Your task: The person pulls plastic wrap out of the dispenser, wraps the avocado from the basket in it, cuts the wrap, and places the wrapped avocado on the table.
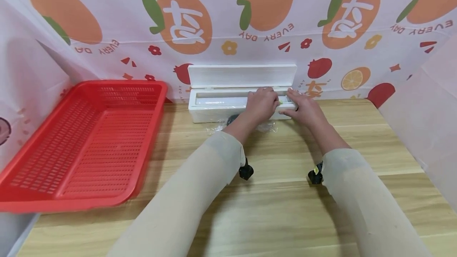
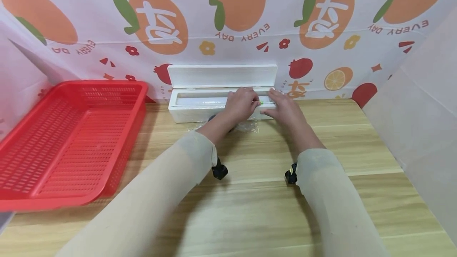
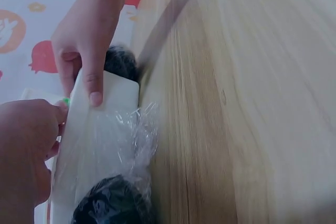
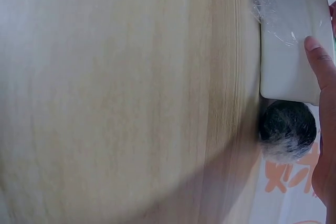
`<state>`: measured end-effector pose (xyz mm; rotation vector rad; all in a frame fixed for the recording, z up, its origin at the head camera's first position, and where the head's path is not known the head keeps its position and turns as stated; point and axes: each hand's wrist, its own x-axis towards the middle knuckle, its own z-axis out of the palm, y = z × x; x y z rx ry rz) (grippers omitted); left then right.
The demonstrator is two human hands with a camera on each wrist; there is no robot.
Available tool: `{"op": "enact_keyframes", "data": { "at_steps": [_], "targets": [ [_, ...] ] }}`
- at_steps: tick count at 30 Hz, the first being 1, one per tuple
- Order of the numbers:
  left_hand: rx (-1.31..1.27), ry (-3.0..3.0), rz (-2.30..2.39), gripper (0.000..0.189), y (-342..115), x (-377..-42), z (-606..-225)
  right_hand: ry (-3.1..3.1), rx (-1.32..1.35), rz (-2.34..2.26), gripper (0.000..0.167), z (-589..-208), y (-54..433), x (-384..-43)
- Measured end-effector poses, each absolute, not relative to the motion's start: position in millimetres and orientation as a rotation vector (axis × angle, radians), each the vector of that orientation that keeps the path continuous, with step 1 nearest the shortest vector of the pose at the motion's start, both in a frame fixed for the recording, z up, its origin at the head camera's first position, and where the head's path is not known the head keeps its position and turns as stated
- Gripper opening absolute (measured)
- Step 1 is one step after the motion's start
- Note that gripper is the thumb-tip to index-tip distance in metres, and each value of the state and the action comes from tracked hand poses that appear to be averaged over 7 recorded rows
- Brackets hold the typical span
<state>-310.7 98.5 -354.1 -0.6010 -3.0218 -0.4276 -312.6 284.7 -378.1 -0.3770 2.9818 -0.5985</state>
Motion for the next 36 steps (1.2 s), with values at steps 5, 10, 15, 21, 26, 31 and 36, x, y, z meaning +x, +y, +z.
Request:
{"op": "enact_keyframes", "data": {
  "at_steps": [5,10,15,21,26,31,36],
  "targets": [
    [-0.599,-2.996,-0.506,0.021,91,-310,-356,2.982,-0.376,-0.571,0.088,-379,285,-312],
    [-0.584,-2.979,-0.566,0.021,86,-311,-357,2.991,-0.368,-0.571,0.089,-381,285,-311],
    [-0.584,-2.982,-0.610,0.021,83,-310,-357,3.004,-0.369,-0.569,0.088,-383,285,-310],
    [-0.574,-2.939,-0.709,0.019,77,-309,-359,3.015,-0.367,-0.568,0.088,-383,284,-310],
    [-0.561,-2.927,-0.786,0.018,68,-307,-358,3.018,-0.396,-0.577,0.087,-383,281,-311],
    [-0.561,-2.932,-0.825,0.019,58,-306,-357,3.013,-0.399,-0.594,0.086,-382,281,-309],
    [-0.563,-2.943,-0.890,0.019,49,-304,-358,3.010,-0.390,-0.588,0.086,-382,284,-307]
  ]
}}
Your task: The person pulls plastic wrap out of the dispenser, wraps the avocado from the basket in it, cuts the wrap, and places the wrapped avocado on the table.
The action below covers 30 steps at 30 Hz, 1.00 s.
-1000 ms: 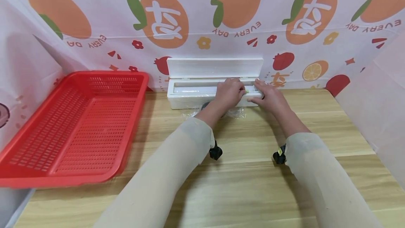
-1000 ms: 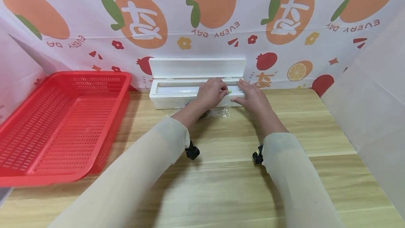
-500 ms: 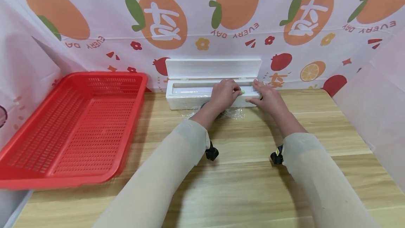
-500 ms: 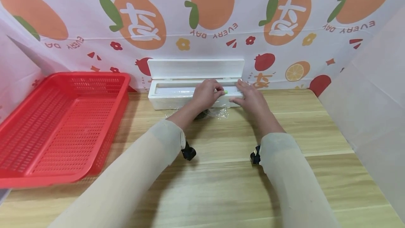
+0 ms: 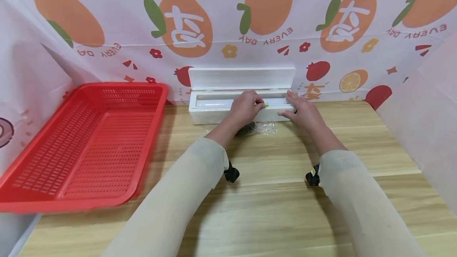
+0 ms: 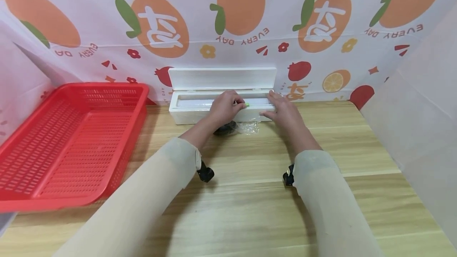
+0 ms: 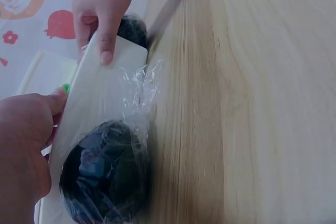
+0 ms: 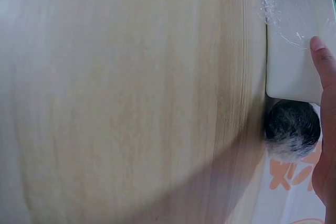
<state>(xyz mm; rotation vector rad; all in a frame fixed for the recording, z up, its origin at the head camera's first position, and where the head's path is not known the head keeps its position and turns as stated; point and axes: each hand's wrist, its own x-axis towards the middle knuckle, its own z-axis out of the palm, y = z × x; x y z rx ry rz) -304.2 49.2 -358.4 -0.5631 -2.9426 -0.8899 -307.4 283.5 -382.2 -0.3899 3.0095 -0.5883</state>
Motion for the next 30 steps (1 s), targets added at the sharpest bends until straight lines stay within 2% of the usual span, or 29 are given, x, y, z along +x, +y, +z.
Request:
{"op": "enact_keyframes", "data": {
  "at_steps": [18,30],
  "targets": [
    [-0.534,-2.935,-0.928,0.018,-3,-295,-356,3.001,-0.391,-0.626,0.085,-381,281,-304],
    [-0.599,-2.923,-0.863,0.016,-11,-294,-350,2.996,-0.403,-0.610,0.085,-379,283,-303]
  ]
}}
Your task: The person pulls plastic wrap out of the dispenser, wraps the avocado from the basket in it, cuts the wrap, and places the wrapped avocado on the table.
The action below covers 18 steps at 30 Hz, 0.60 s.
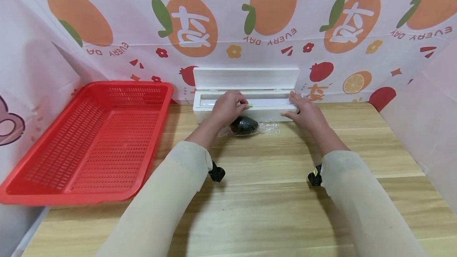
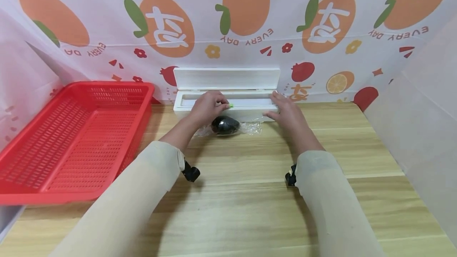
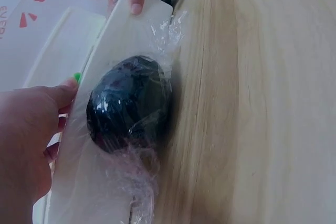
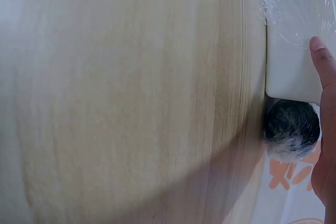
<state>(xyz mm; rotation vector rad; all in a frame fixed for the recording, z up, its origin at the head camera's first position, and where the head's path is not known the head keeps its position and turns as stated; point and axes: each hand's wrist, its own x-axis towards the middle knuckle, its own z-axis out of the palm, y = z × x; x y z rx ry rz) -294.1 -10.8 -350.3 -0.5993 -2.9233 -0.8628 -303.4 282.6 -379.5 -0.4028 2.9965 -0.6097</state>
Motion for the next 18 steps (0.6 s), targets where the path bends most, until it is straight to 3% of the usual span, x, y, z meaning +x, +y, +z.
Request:
{"op": "enact_keyframes", "data": {
  "at_steps": [18],
  "targets": [
    [-0.502,-2.916,-0.949,0.015,-49,-289,-352,2.997,-0.394,-0.620,0.084,-380,281,-302]
  ]
}}
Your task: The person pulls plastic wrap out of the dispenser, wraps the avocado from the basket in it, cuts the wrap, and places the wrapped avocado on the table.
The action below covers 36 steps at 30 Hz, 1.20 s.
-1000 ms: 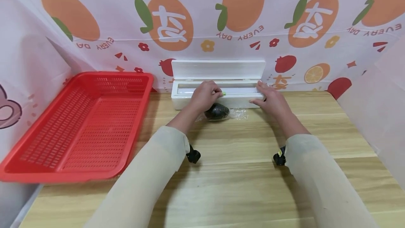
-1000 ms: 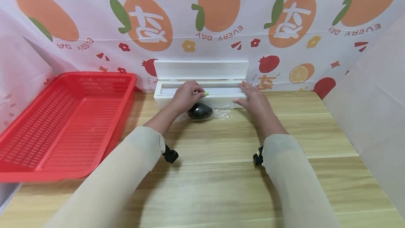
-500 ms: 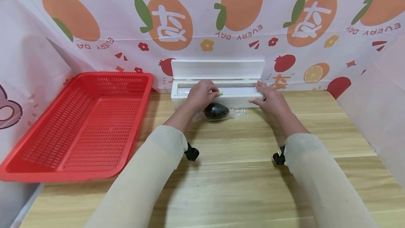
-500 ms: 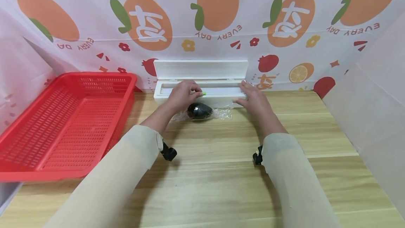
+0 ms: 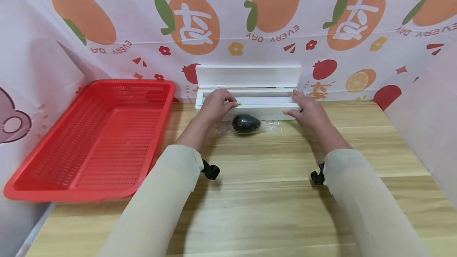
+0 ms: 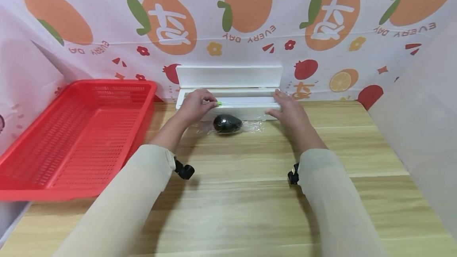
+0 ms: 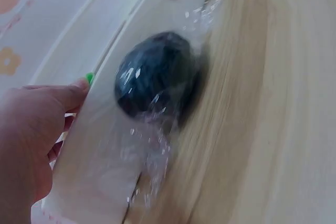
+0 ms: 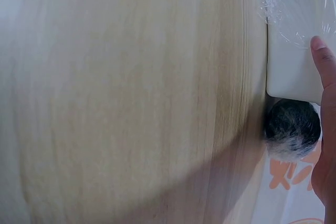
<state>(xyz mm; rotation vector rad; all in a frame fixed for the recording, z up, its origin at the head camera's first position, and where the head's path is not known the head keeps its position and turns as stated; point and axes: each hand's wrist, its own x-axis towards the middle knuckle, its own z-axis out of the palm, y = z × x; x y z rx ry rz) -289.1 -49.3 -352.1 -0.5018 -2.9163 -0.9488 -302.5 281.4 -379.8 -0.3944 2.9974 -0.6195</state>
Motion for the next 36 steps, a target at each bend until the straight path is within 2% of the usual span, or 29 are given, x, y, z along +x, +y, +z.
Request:
{"op": "enact_keyframes", "data": {
  "at_steps": [14,26,36],
  "targets": [
    [-0.362,-2.741,-0.973,0.013,-88,-272,-363,2.998,-0.413,-0.616,0.085,-385,281,-301],
    [-0.260,-2.766,-0.948,0.015,-106,-260,-359,2.975,-0.430,-0.618,0.085,-382,274,-301],
    [-0.035,-2.840,-0.968,0.021,-120,-253,-352,2.971,-0.438,-0.587,0.085,-378,282,-303]
  ]
}}
